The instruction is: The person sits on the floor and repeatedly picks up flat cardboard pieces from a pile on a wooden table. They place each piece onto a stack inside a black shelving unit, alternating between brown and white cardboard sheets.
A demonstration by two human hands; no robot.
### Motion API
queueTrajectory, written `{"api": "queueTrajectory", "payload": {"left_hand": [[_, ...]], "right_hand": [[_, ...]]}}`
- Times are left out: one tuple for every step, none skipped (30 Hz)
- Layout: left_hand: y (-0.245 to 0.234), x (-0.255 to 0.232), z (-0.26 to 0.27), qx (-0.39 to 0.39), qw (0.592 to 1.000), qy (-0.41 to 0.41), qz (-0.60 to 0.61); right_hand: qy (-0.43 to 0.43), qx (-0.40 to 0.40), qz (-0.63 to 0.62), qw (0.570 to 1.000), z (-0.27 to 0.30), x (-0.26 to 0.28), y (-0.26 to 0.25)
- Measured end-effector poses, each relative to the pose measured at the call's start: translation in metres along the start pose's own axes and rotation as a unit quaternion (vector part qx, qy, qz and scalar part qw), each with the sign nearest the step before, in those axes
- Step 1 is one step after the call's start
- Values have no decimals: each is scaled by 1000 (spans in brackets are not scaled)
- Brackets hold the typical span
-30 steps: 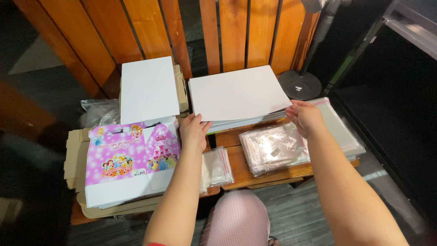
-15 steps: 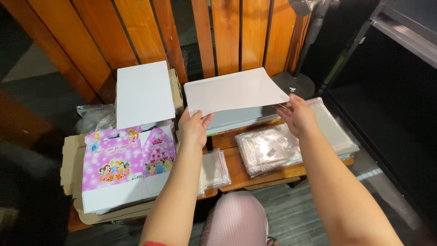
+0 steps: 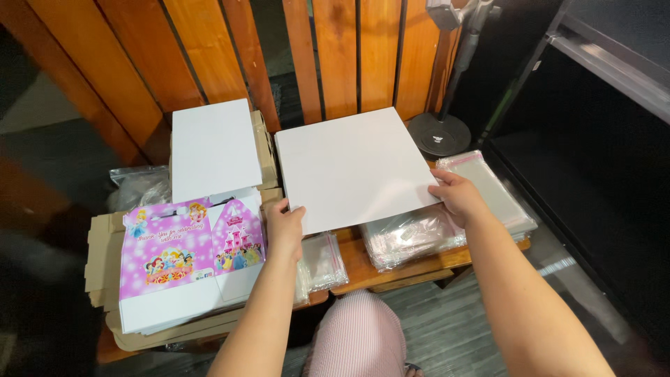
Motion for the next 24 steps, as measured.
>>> {"api": "queueTrajectory", "payload": {"left_hand": [[3,-26,28,15,1000,-3,-16],[5,-51,55,30,999,-5,-32],[6,-48,53,32,999,-5,-33],[8,-45,51,43,999,-5,-12],[10,-42,49,52,999,-6,9],[11,-45,53,54,998,-6,8],[12,-50,56,53,999,2,10],[13,-55,60,52,999,10,11],[13,-55,59,54,998,10,11],[12,-57,58,53,998,21,20],[11,-58,57,52,998,30,29],[11,-60,59,54,998,30,29],[10,-63,61,52,997,36,40],[9,-66,64,49,997,41,50],[8,-68,64,52,997,41,49],[7,-69,65,51,996,37,61],[8,-71,66,53,995,34,73],[12,-77,71,59,995,34,72],[18,-84,77,64,994,38,80],[24,-90,83,69,993,42,89],[32,-92,85,81,992,41,86],[41,-95,87,95,989,46,105],[53,-99,89,112,985,51,124],[64,-97,83,127,983,49,120]], "right_hand": [[-8,0,3,1000,-4,-2,-2],[-15,-1,6,1000,-7,-4,-4],[-15,-3,5,1000,-6,-4,-6],[-16,-1,30,999,-5,-4,-6],[-15,2,54,998,-3,-4,-5],[-15,0,54,998,-1,-1,-7],[-22,5,62,998,2,4,-6],[-28,10,71,997,4,9,-5],[-29,8,70,997,5,10,-6],[-37,10,71,997,6,11,-6],[-44,12,72,996,7,12,-7],[-44,9,72,996,3,9,-11],[-44,10,63,997,-2,6,-15],[-43,11,54,998,-6,3,-20],[-44,7,53,998,0,7,-23],[-43,7,52,998,6,11,-25],[-42,4,51,998,13,15,-29],[-44,-1,49,998,30,29,-29],[-44,-9,40,998,47,41,-30],[-44,-16,31,998,65,54,-32],[-46,-29,28,998,69,59,-43],[-54,-35,28,997,73,66,-53],[-64,-45,27,997,78,73,-66],[-66,-60,23,996,93,85,-74]]}}
Point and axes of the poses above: each hand's wrist, its own z-axis away from the middle knuckle, its own y-axis out of the palm, x = y × z, the point moved 10 cm from there along -z, towards the middle knuckle, and after that the axes turned 2 degrees about -z, right-handed, at the moved point
